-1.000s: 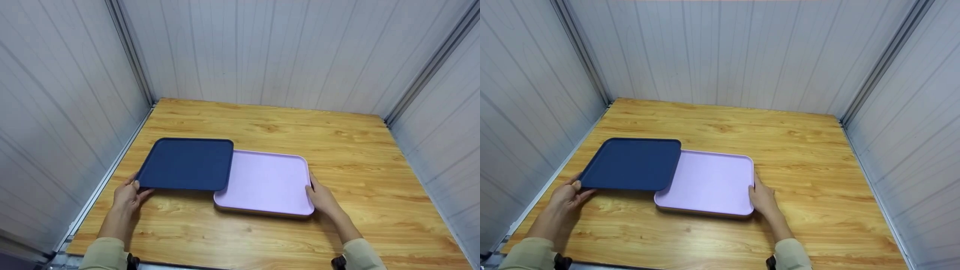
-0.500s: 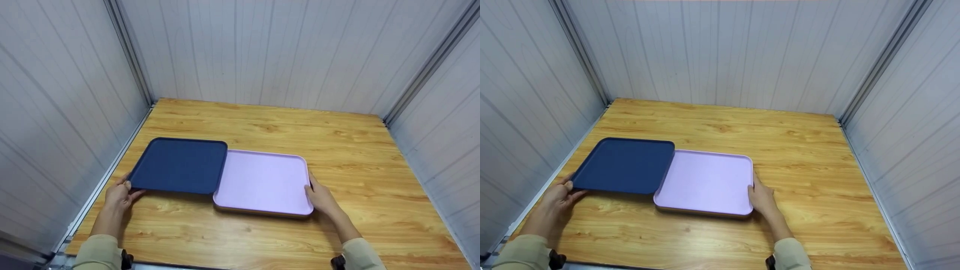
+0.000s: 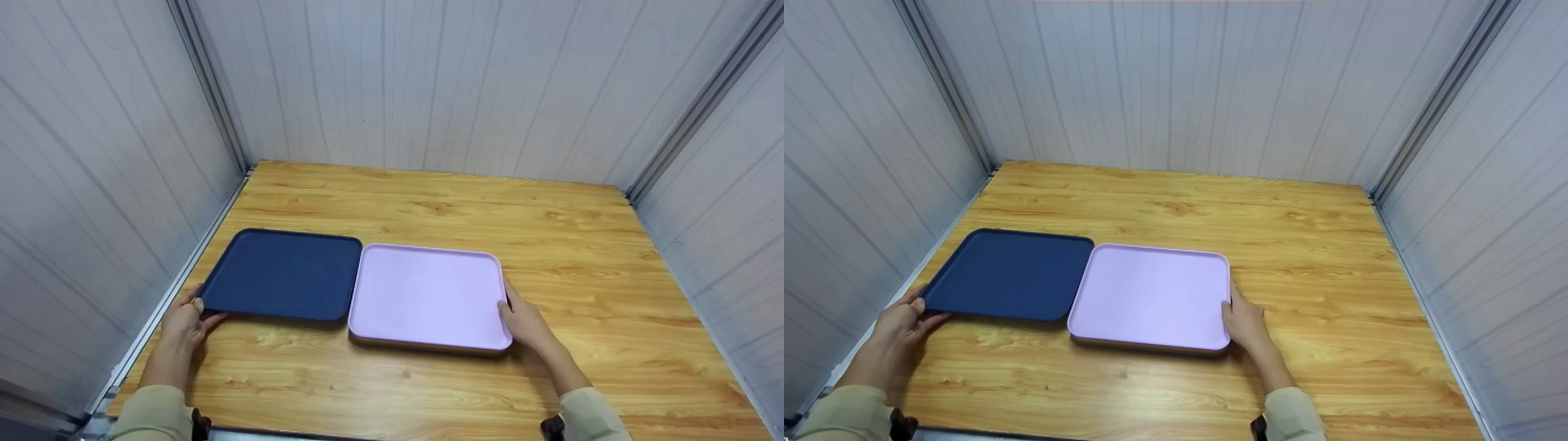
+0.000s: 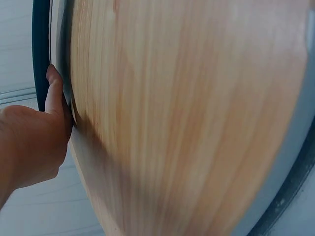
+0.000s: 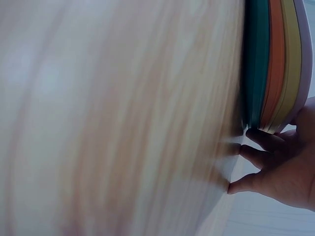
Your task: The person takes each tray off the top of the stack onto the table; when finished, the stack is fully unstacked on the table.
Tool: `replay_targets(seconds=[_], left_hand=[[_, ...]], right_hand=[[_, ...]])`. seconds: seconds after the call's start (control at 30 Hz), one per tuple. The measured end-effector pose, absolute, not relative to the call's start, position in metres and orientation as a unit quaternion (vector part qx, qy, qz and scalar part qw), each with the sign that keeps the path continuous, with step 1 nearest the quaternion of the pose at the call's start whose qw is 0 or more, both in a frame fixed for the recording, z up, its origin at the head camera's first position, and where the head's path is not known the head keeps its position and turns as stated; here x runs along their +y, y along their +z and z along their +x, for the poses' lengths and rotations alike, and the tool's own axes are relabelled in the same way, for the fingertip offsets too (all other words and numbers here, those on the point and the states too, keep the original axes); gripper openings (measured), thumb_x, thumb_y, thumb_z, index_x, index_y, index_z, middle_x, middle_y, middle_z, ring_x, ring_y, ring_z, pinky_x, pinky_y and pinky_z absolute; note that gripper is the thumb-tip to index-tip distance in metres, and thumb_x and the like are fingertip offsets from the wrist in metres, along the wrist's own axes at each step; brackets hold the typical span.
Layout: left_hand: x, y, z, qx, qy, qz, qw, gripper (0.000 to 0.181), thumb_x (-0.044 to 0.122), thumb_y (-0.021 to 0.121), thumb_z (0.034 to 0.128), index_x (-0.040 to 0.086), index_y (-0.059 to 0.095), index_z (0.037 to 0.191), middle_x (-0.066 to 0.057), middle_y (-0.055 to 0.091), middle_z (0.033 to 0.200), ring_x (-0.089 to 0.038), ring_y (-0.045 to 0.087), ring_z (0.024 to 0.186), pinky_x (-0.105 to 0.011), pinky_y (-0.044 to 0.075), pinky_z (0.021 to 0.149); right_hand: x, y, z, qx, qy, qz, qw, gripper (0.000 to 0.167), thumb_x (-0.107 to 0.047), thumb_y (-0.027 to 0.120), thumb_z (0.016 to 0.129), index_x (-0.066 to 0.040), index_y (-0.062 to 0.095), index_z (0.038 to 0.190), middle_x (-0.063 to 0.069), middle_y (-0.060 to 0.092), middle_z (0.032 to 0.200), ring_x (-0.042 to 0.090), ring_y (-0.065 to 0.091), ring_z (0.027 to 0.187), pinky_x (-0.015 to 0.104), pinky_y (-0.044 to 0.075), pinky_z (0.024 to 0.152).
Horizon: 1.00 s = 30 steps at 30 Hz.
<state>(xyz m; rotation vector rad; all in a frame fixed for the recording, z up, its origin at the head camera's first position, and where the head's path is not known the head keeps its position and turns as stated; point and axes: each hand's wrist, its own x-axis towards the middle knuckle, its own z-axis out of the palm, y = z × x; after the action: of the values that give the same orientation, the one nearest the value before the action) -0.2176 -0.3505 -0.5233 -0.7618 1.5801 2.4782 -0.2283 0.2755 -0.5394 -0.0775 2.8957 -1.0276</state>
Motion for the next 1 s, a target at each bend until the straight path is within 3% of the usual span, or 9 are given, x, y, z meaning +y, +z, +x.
replay_targets(seconds=[0.27, 0.53, 0.7, 1.0], left_hand=[[-0.349, -0.527, -0.219, 0.542, 0.803, -0.242, 0.040, 0.060, 0.006, 0.021, 0.1082, 0.022, 0.004, 0.163, -0.006, -0.005, 0.168, -0.025, 0.011, 0.152, -0.034, 0.043, 0.106], [-0.347, -0.529, -0.212, 0.581, 0.773, -0.252, 0.036, 0.060, 0.005, 0.023, 0.1087, 0.021, 0.004, 0.164, -0.012, 0.002, 0.168, -0.029, 0.022, 0.149, -0.027, 0.052, 0.096], [-0.342, -0.524, -0.215, 0.621, 0.737, -0.266, 0.032, 0.059, 0.013, 0.029, 0.1096, 0.016, 0.005, 0.164, -0.014, 0.003, 0.167, -0.030, 0.024, 0.148, -0.024, 0.052, 0.095], [-0.330, -0.516, -0.218, 0.687, 0.659, -0.307, -0.026, 0.061, 0.019, 0.041, 0.1052, 0.000, 0.021, 0.160, -0.021, 0.015, 0.165, -0.032, 0.019, 0.150, -0.040, 0.028, 0.119]], right_hand=[[0.277, -0.540, -0.229, 0.940, -0.339, -0.023, 0.031, 0.061, -0.017, 0.043, 0.106, -0.001, 0.022, 0.160, 0.038, 0.044, 0.143, 0.051, 0.053, 0.123, 0.061, 0.039, 0.106], [0.277, -0.540, -0.229, 0.938, -0.344, -0.023, 0.038, 0.060, -0.017, 0.041, 0.106, -0.002, 0.020, 0.161, 0.037, 0.041, 0.146, 0.051, 0.050, 0.126, 0.062, 0.037, 0.108], [0.277, -0.540, -0.228, 0.937, -0.348, -0.021, 0.034, 0.060, -0.017, 0.042, 0.106, -0.003, 0.020, 0.161, 0.037, 0.041, 0.146, 0.051, 0.051, 0.125, 0.062, 0.038, 0.107], [0.279, -0.542, -0.229, 0.941, -0.336, -0.023, 0.026, 0.060, -0.018, 0.042, 0.106, -0.003, 0.021, 0.161, 0.039, 0.049, 0.138, 0.048, 0.058, 0.117, 0.061, 0.042, 0.102]])
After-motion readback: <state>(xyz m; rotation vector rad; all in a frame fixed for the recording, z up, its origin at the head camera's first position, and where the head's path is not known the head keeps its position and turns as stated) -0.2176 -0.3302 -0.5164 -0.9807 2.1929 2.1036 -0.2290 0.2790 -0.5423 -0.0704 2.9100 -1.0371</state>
